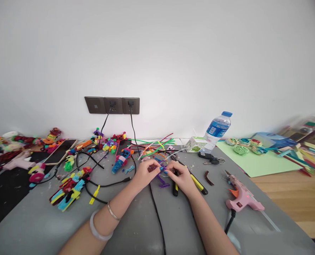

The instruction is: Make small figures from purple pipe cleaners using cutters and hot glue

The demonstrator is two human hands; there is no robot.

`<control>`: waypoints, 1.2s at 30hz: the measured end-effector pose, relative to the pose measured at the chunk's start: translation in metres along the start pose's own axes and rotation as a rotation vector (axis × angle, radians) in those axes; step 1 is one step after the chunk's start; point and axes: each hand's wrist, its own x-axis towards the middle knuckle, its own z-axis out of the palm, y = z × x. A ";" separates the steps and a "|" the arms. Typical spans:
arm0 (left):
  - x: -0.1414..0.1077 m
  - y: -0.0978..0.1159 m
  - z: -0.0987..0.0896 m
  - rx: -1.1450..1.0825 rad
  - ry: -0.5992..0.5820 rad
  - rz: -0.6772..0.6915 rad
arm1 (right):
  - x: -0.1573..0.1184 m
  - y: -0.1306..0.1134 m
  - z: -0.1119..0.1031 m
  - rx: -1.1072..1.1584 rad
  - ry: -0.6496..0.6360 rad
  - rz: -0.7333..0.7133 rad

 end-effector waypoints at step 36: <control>-0.004 -0.002 0.009 -0.013 0.093 -0.018 | -0.001 -0.001 -0.001 -0.083 0.028 -0.052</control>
